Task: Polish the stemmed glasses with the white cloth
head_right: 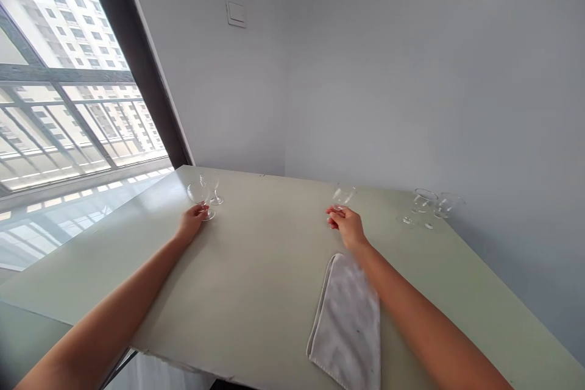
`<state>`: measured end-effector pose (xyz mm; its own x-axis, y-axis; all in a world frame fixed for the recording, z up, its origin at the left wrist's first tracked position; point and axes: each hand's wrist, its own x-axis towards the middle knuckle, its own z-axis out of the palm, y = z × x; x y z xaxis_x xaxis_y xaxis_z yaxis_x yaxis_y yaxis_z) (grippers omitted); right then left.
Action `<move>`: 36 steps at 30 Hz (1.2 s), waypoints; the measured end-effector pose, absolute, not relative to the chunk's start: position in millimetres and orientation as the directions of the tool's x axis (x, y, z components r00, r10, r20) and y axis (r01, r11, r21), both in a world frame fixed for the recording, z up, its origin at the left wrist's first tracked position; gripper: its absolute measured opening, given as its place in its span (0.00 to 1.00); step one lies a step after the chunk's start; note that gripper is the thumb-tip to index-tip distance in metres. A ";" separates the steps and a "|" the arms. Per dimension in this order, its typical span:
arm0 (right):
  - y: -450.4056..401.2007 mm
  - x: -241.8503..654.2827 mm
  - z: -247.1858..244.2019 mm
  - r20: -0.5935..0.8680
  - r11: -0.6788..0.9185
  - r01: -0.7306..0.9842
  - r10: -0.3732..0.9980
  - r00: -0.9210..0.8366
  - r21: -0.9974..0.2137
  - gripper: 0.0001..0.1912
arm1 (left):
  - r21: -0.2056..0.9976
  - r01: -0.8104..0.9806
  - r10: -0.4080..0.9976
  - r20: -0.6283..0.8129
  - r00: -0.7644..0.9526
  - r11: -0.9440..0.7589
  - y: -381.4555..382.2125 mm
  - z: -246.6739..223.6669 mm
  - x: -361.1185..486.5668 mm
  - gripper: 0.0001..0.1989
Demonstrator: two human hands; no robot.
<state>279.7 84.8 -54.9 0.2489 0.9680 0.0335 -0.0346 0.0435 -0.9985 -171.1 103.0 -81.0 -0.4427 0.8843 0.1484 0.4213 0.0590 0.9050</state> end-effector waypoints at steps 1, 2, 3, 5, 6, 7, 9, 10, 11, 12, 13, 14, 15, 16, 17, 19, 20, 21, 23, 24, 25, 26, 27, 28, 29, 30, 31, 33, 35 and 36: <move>76.5 270.1 -49.2 0.044 0.051 -0.032 0.980 0.192 -0.998 0.16 | 0.904 0.421 0.879 0.146 -0.454 0.068 101.3 -78.0 -170.1 0.10; 68.1 261.4 -43.6 0.055 0.059 -0.026 0.989 0.139 -0.998 0.16 | 0.905 0.420 0.870 0.146 -0.471 0.075 99.3 -74.7 -169.4 0.10; 60.0 253.7 -38.5 0.064 0.065 -0.016 0.994 0.087 -0.998 0.16 | 0.905 0.417 0.854 0.154 -0.497 0.080 96.9 -71.1 -168.7 0.11; 45.1 241.3 -29.9 0.068 0.068 0.007 0.998 0.006 -0.998 0.15 | 0.905 0.417 0.791 0.196 -0.580 0.082 90.4 -63.0 -165.6 0.13; 38.8 236.0 -26.5 0.065 0.065 0.018 0.997 -0.030 -0.998 0.15 | 0.904 0.420 0.743 0.227 -0.629 0.080 85.9 -58.7 -161.8 0.15; 33.3 230.9 -23.6 0.059 0.061 0.028 0.996 -0.061 -0.998 0.15 | 0.900 0.428 0.688 0.263 -0.676 0.077 80.4 -54.3 -155.4 0.16; 24.6 219.6 -18.9 0.047 0.052 0.041 0.992 -0.115 -0.998 0.16 | 0.895 0.444 0.634 0.321 -0.704 0.040 65.5 -46.1 -132.4 0.17; 21.1 212.7 -17.2 0.043 0.049 0.042 0.989 -0.141 -0.998 0.17 | 0.891 0.453 0.654 0.340 -0.676 0.005 55.9 -42.4 -115.7 0.15; 17.9 204.7 -15.8 0.042 0.049 0.040 0.984 -0.171 -0.998 0.18 | 0.896 0.438 0.746 0.340 -0.573 -0.071 45.0 -39.1 -96.4 0.13; 14.9 195.8 -15.0 0.044 0.053 0.036 0.978 -0.206 -0.998 0.19 | 0.907 0.396 0.873 0.303 -0.383 -0.141 33.1 -36.0 -75.4 0.11; 11.7 186.1 -14.9 0.050 0.059 0.028 0.968 -0.248 -0.998 0.21 | 0.914 0.361 0.950 0.261 -0.174 -0.185 20.9 -33.2 -54.1 0.12; 8.5 176.0 -15.4 0.057 0.067 0.022 0.953 -0.297 -0.998 0.23 | 0.918 0.334 0.971 0.236 -0.024 -0.214 9.1 -30.7 -34.0 0.14; 5.0 166.2 -16.6 0.066 0.077 0.020 0.936 -0.345 -0.997 0.25 | 0.928 0.295 0.974 0.211 0.085 -0.227 -1.5 -28.6 -16.5 0.15; 1.6 157.2 -18.2 0.074 0.091 0.028 0.921 -0.382 -0.995 0.26 | 0.954 0.226 0.974 0.165 0.157 -0.198 -10.2 -26.9 -2.5 0.15; -1.8 149.6 -20.0 0.081 0.108 0.044 0.910 -0.407 -0.993 0.27 | 0.974 0.161 0.971 0.123 0.203 -0.157 -16.4 -25.8 7.1 0.15; -7.1 140.6 -22.9 0.087 0.137 0.083 0.894 -0.440 -0.987 0.28 | 0.992 0.084 0.971 0.072 0.227 -0.093 -20.5 -26.2 12.2 0.15; -8.4 139.8 -23.6 0.088 0.150 0.105 0.888 -0.451 -0.983 0.28 | 0.992 0.091 0.978 0.070 0.198 -0.089 -18.5 -27.9 7.7 0.15; -8.8 141.7 -23.6 0.087 0.162 0.128 0.884 -0.459 -0.978 0.28 | 0.987 0.128 0.986 0.082 0.146 -0.101 -14.1 -30.6 -1.1 0.16; -6.1 153.0 -22.1 0.070 0.172 0.182 0.886 -0.459 -0.968 0.27 | 0.963 0.239 0.992 0.128 -0.001 -0.124 -0.3 -38.6 -29.6 0.16; -3.5 161.7 -21.0 0.059 0.167 0.210 0.895 -0.443 -0.963 0.25 | 0.952 0.284 0.987 0.143 -0.070 -0.118 7.9 -43.5 -47.7 0.17; -0.3 171.9 -20.0 0.049 0.157 0.231 0.909 -0.415 -0.960 0.23 | 0.946 0.307 0.982 0.146 -0.124 -0.102 16.1 -48.5 -67.4 0.18; 3.1 183.1 -19.4 0.039 0.140 0.241 0.924 -0.380 -0.960 0.21 | 0.943 0.325 0.976 0.131 -0.176 -0.068 23.8 -53.4 -87.6 0.19; 6.4 194.7 -19.1 0.032 0.121 0.243 0.939 -0.341 -0.962 0.19 | 0.942 0.332 0.967 0.127 -0.221 -0.048 30.5 -57.9 -107.5 0.21; 9.4 206.5 -19.3 0.029 0.105 0.242 0.953 -0.301 -0.964 0.17 | 0.937 0.348 0.953 0.124 -0.275 -0.022 35.7 -61.8 -126.0 0.21; 12.0 218.1 -20.0 0.030 0.096 0.244 0.966 -0.259 -0.965 0.16 | 0.932 0.363 0.943 0.116 -0.312 0.006 39.5 -64.8 -142.5 0.21; 14.1 229.2 -21.2 0.032 0.088 0.251 0.975 -0.219 -0.964 0.15 | 0.925 0.378 0.937 0.103 -0.335 0.034 41.8 -67.0 -156.4 0.21; 15.9 239.9 -23.1 0.029 0.077 0.264 0.983 -0.181 -0.962 0.14 | 0.919 0.390 0.933 0.090 -0.350 0.058 43.1 -68.3 -167.6 0.21; 19.3 259.9 -29.2 0.008 0.042 0.302 0.994 -0.112 -0.952 0.13 | 0.910 0.403 0.930 0.065 -0.362 0.093 43.6 -69.3 -182.2 0.21; 23.5 279.0 -38.5 -0.022 -0.007 0.341 0.999 -0.039 -0.940 0.12 | 0.903 0.413 0.927 0.052 -0.372 0.115 43.7 -69.1 -188.9 0.22; 26.1 288.7 -44.4 -0.035 -0.031 0.352 0.999 -0.004 -0.936 0.12 | 0.898 0.422 0.926 0.048 -0.374 0.124 44.1 -69.1 -190.3 0.23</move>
